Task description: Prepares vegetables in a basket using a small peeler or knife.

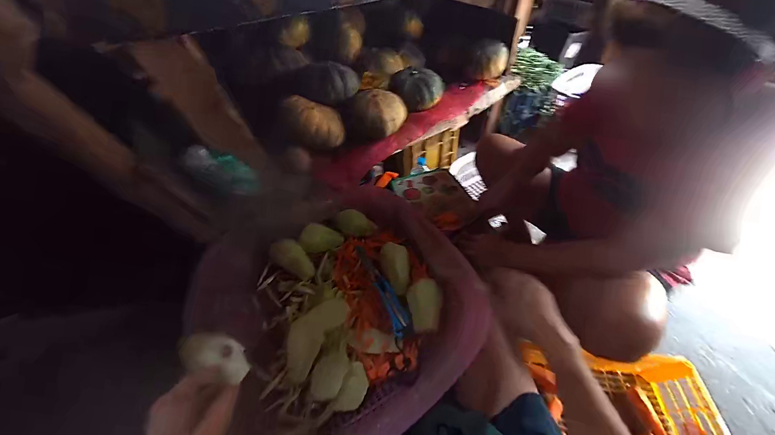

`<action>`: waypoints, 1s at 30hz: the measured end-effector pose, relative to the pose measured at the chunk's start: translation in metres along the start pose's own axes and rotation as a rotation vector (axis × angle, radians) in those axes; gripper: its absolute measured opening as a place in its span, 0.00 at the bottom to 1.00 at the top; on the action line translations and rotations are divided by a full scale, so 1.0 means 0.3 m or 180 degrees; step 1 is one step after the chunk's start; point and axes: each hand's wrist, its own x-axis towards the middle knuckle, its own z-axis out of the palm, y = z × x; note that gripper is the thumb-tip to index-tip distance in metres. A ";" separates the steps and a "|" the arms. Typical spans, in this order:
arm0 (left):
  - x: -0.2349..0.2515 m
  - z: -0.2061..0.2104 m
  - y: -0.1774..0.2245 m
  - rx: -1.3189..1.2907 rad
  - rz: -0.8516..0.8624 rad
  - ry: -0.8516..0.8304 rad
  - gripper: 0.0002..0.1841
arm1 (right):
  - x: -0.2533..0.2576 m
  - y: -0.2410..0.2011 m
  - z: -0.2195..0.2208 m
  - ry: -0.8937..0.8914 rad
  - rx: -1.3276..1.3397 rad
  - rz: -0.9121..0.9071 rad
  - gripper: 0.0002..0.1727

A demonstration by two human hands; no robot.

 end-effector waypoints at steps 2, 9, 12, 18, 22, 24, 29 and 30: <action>-0.012 0.030 0.000 -0.0148 -0.0011 -0.0007 0.11 | 0.036 0.116 0.010 0.0217 -0.0308 0.0193 0.21; 0.031 0.050 0.014 0.0802 0.0088 0.0220 0.12 | 0.068 -0.114 0.100 0.0714 0.0302 -0.1294 0.17; 0.057 0.051 0.001 0.0607 0.0148 0.0060 0.10 | 0.176 -0.324 0.218 -0.0297 0.0230 -0.1327 0.18; 0.049 0.042 0.017 0.0460 0.0072 -0.0261 0.11 | 0.300 -0.505 0.438 -0.0729 -0.1177 -0.0334 0.32; 0.044 0.019 0.019 0.1185 0.0710 -0.0523 0.12 | 0.306 -0.494 0.469 -0.0987 -0.1014 -0.0336 0.44; 0.056 0.005 0.003 0.1758 0.1081 -0.0629 0.12 | 0.315 -0.479 0.492 -0.1160 -0.0824 -0.0307 0.47; 0.046 0.015 0.018 0.3319 0.1393 -0.0454 0.16 | 0.273 -0.489 0.455 -0.0789 0.0013 -0.0723 0.46; 0.045 0.017 0.015 0.3437 0.1489 -0.0444 0.16 | 0.232 -0.516 0.426 -0.0746 0.0178 -0.0920 0.44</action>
